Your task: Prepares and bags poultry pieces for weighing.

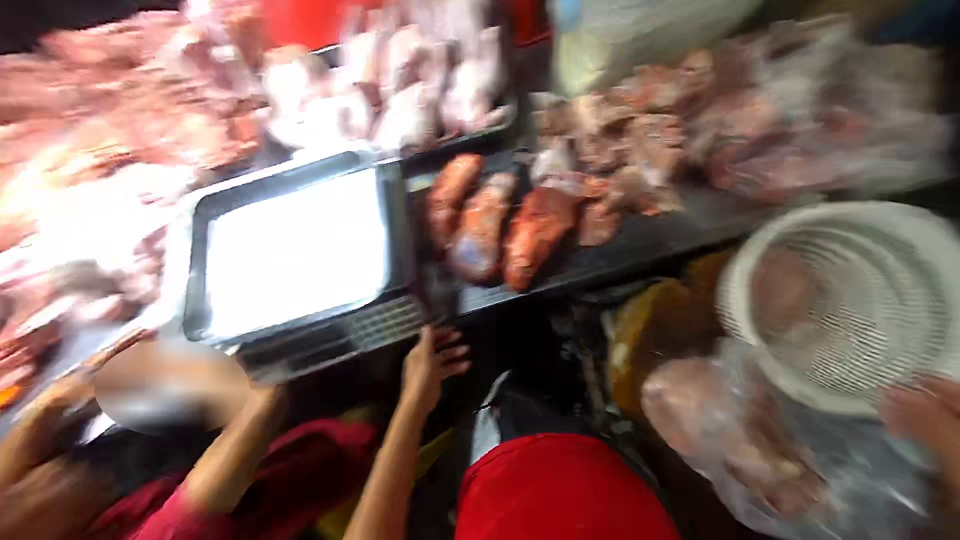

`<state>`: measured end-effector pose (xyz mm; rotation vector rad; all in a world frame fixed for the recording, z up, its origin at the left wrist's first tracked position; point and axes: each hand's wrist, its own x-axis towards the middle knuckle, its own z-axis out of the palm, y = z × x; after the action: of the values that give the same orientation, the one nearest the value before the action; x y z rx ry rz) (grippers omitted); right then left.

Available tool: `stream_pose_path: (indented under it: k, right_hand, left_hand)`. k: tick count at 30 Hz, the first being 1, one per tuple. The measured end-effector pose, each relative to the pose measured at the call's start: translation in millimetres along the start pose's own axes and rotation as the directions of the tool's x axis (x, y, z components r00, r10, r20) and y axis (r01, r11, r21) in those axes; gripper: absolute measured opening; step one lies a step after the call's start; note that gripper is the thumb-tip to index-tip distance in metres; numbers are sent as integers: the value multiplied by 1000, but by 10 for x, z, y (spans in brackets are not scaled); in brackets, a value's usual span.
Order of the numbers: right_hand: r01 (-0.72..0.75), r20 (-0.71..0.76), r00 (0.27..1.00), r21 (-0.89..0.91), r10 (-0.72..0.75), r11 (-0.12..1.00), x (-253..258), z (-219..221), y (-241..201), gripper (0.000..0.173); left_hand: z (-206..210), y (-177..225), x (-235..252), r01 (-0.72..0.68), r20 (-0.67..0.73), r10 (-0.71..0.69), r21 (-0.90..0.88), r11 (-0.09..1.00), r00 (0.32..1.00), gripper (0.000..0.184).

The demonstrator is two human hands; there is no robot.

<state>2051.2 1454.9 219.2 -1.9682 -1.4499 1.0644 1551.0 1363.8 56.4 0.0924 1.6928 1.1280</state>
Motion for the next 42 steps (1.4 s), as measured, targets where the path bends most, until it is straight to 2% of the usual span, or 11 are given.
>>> stream_pose_path:
  k: [2, 6, 10, 14, 18, 23, 28, 33, 35, 38, 42]
  right_hand:
    - [-96, -175, 980, 6, 95, 995, 476, -80, 381, 43]
    - [-236, -96, 970, -132, 225, 963, 1483, 56, 956, 75]
    - [-118, 8, 992, -194, 122, 974, 2002, 498, 1127, 91]
    - [-428, -139, 903, -389, 407, 816, 2160, 933, 768, 108]
    - [-387, -275, 918, -478, 285, 789, 2148, 1010, 943, 93]
    - [-396, -235, 885, 70, 401, 915, 2094, 434, 1253, 75]
    - [-291, -70, 836, 784, 544, 548, 1852, 233, 1227, 24]
    - [-6, -120, 959, 895, 255, 446, 1227, 172, 996, 26]
    - [92, -161, 977, 909, 140, 408, 865, 67, 877, 23]
    - [122, -170, 981, 916, 92, 383, 263, -140, 751, 28]
    - [-126, 85, 991, 832, 100, 540, -279, -286, 656, 29]
  left_hand:
    - [63, -127, -21, -28, 217, -16, 196, 980, 976, 46]
    - [800, -279, -258, -205, 518, -74, 461, 864, 852, 39]
    - [1935, -148, -756, -433, 749, -32, 416, 800, 662, 68]
    - [2584, -52, -1210, -725, 915, -14, 329, 605, 403, 83]
    - [2783, -112, -1363, -823, 919, -273, 379, 424, 283, 76]
    - [2723, -501, -1218, -794, 950, -76, 297, 530, 304, 68]
    - [2726, -553, -1203, -816, 928, 24, 314, 485, 371, 82]
    - [2794, -594, -1284, -762, 822, 234, 323, 561, 520, 100]
    - [2858, -562, -1234, -662, 796, 117, 401, 633, 594, 83]
    - [2932, -495, -1143, -363, 742, 9, 316, 877, 670, 22]
    - [2964, -417, -1296, -248, 749, 95, 95, 964, 655, 18]
